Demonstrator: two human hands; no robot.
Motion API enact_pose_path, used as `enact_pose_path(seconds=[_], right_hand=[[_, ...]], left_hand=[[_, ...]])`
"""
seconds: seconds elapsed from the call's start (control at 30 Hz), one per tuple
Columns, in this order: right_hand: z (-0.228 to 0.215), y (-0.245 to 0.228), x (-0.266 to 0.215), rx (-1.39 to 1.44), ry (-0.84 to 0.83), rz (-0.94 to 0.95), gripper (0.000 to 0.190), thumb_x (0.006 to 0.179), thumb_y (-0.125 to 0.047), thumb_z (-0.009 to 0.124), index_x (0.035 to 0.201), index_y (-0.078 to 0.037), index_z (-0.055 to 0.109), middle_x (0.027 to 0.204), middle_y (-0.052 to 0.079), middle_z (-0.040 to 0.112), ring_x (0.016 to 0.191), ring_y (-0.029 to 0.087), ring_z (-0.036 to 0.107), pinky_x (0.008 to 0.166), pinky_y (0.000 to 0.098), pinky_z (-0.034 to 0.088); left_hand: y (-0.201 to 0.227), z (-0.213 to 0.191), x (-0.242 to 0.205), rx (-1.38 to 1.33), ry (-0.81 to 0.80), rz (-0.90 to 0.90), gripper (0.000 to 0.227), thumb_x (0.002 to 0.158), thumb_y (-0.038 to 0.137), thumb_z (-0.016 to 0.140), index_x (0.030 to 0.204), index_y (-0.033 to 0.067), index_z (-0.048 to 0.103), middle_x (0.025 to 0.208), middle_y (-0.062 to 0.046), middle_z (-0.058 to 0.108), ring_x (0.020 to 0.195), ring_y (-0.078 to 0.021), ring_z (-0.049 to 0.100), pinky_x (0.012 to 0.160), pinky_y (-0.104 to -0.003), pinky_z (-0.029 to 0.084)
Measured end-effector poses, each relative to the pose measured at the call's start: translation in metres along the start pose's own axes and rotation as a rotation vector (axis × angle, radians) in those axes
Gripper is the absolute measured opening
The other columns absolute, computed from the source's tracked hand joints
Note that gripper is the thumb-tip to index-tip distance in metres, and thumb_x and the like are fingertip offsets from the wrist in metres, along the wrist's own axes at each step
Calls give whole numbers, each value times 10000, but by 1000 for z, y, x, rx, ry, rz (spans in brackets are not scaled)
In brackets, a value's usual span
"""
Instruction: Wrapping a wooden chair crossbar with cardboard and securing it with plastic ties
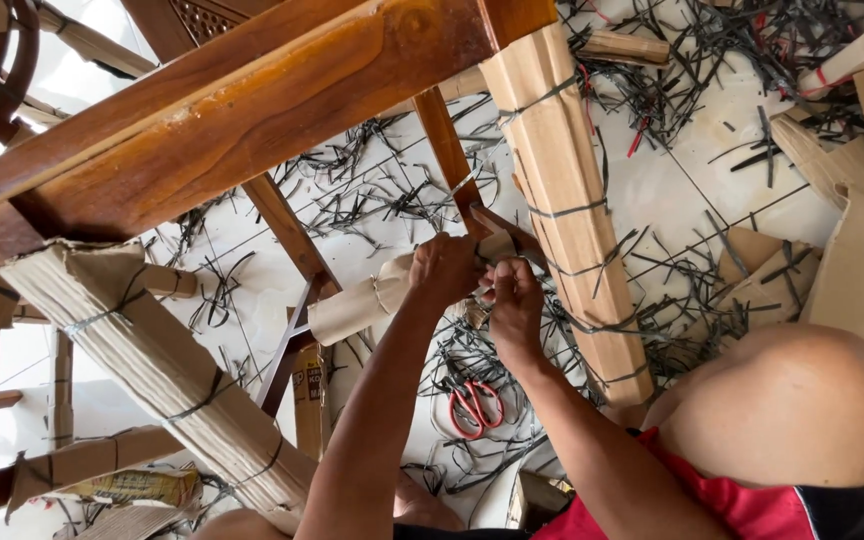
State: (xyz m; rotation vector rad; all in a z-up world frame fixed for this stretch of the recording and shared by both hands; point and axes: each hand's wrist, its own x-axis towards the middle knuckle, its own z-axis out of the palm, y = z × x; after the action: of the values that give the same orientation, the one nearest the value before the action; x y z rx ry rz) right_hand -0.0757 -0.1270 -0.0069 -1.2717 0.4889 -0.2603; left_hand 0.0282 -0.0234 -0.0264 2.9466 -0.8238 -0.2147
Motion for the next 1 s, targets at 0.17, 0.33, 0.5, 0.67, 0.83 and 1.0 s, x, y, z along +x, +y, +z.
enact_pose_path(seconds=[0.17, 0.33, 0.5, 0.67, 0.83, 1.0], right_hand=[[3, -41, -7, -73, -99, -108, 196, 1102, -194, 462, 1139, -113, 636, 892, 53, 663, 893, 143, 694, 712, 251, 603], [-5, -8, -6, -60, -136, -130, 241, 1102, -181, 449, 963, -93, 624, 854, 63, 666, 834, 164, 698, 665, 264, 613], [-20, 34, -4, -252, -116, -266, 228, 1108, -193, 461, 953, -85, 590, 851, 101, 663, 837, 238, 723, 669, 345, 639], [-30, 46, 3, -291, -120, -133, 240, 1119, -190, 424, 988, -49, 567, 920, 175, 663, 954, 303, 712, 801, 444, 645], [-38, 49, 3, -277, -130, -63, 230, 1126, -194, 421, 990, -71, 559, 948, 139, 653, 982, 247, 687, 850, 438, 630], [-40, 56, -4, -322, -128, -63, 242, 1122, -228, 425, 951, -108, 547, 900, 90, 639, 960, 232, 694, 800, 443, 631]], left_hand=[[-2, 1, 13, -45, -164, -71, 280, 799, 376, 658, 917, 134, 732, 845, -71, 746, 943, -289, 734, 760, -440, 591], [5, -34, 10, -138, -307, -132, 359, 846, 380, 603, 1021, 109, 761, 989, -131, 775, 1076, -336, 725, 887, -454, 577], [7, -55, 14, -340, -440, -204, 740, 706, 637, 699, 1183, 72, 731, 1172, -196, 740, 1217, -391, 654, 1038, -513, 503], [4, -33, 0, -149, 101, 44, 587, 679, 574, 753, 1049, 160, 562, 908, -53, 667, 903, -303, 698, 756, -485, 575], [-1, 14, 3, 299, 707, 379, 435, 948, 538, 446, 905, 136, 606, 693, -16, 547, 719, -188, 610, 522, -316, 522], [5, 24, 1, 464, 657, 265, 473, 710, 302, 615, 1093, 28, 658, 566, 29, 491, 678, -177, 555, 511, -301, 479]])
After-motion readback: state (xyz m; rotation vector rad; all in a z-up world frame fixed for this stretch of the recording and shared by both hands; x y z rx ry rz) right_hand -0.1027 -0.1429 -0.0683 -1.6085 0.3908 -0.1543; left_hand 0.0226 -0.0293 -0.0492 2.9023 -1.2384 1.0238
